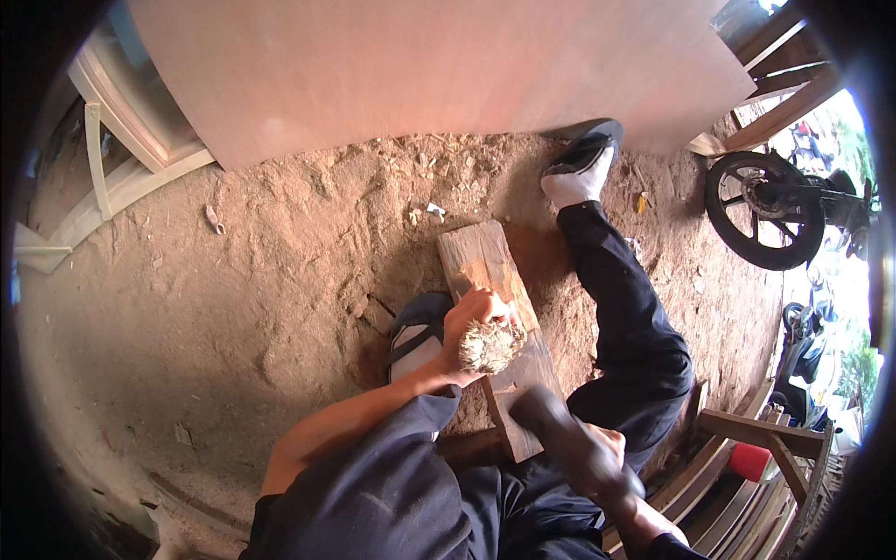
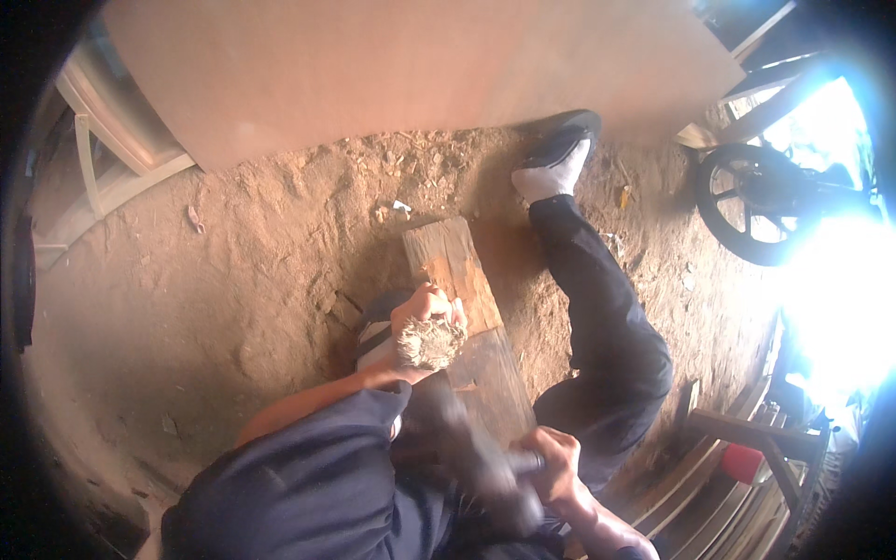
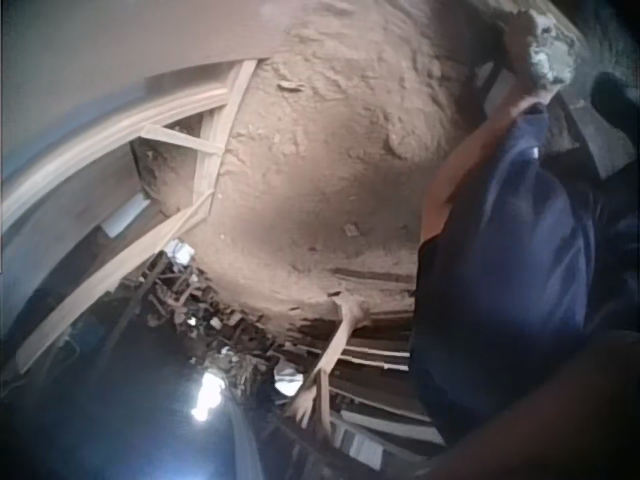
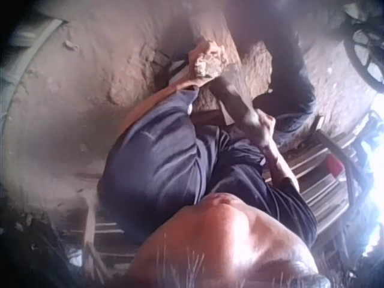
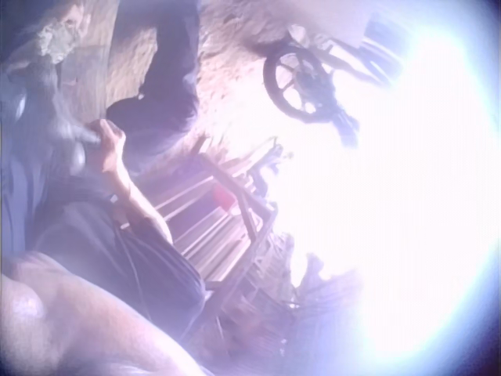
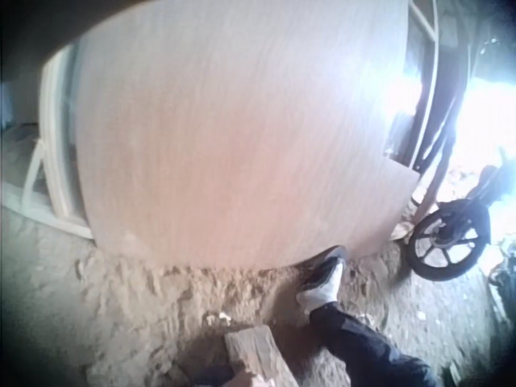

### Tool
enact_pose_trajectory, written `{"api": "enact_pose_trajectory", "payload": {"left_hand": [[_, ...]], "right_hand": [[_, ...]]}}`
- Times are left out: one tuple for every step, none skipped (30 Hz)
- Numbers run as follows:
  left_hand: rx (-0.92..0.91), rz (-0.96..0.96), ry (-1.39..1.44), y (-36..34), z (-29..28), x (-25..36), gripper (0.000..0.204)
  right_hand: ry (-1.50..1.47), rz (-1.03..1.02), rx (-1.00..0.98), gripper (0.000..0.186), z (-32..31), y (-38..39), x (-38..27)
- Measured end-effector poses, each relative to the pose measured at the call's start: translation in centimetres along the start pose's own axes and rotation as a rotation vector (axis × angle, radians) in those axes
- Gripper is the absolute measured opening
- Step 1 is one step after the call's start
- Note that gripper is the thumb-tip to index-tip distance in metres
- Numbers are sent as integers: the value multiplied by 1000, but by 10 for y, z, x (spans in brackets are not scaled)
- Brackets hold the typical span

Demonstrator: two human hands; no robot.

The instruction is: The person sits on the ground and carves a rectangular wooden block using a chisel and a hammer. They repeatedly strike the chisel to remove wood chips and occasionally clear the debris from the tool.

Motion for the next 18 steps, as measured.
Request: {"api": "enact_pose_trajectory", "payload": {"left_hand": [[-17, -56, 76, 3, -3, -4, 24], [-61, -45, 69, 5, -6, -4, 19], [-98, -32, 78, 4, -7, -5, 16], [-148, -27, 94, 6, -5, -4, 17], [-150, 38, 50, 5, -6, -1, 17], [-126, 72, -18, 6, -6, -2, 17], [-108, 101, -82, 9, -4, -2, 18], [-62, -28, 118, 10, -5, -27, 19], [7, -152, 316, 8, -8, -39, 21], [-6, -130, 295, 9, -8, -36, 22], [-20, -107, 276, 8, -8, -33, 26], [-37, -66, 202, 7, -11, -24, 27], [-73, 60, 29, 5, -10, -7, 29], [-83, 131, -53, 3, -11, 5, 31], [-75, 154, -72, 0, -13, 15, 34], [-60, 154, -20, -5, -11, 28, 34], [-24, 62, 113, -3, -9, 6, 34], [9, -36, 240, 6, -8, -27, 34]], "right_hand": [[40, 70, -10, 13, 3, -11, -4], [126, 283, -116, 11, 7, -18, 1], [151, 241, -107, 11, 0, -17, -4], [175, 198, -98, 10, -5, -15, -10], [112, 182, 40, 24, -13, -15, -21], [117, 167, 74, 22, -17, -11, -27], [123, 11, 168, 19, -17, -3, -31], [34, -42, 108, 19, -14, -2, -21], [-65, -86, 42, 19, -13, -9, -26], [17, 54, 61, 25, -11, -13, -21], [95, 195, 70, 32, -9, -17, -18], [131, 329, -31, 35, -9, -21, -22], [189, 217, 39, 34, -20, -23, -36], [147, 253, 26, 30, -25, -21, -42], [119, 167, 90, 28, -30, -20, -49], [100, 86, 151, 27, -35, -16, -56], [72, 12, 236, 26, -36, -13, -53], [62, 12, 261, 25, -30, -10, -40]]}}
Point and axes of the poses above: each hand's wrist, its own y-axis away from the middle knuckle, its own z-axis out of the palm, x = y × z, the point moved 9 cm from there along -y, towards the middle knuckle, and after that the axes turned 12 degrees about y, right-handed, at the moved point
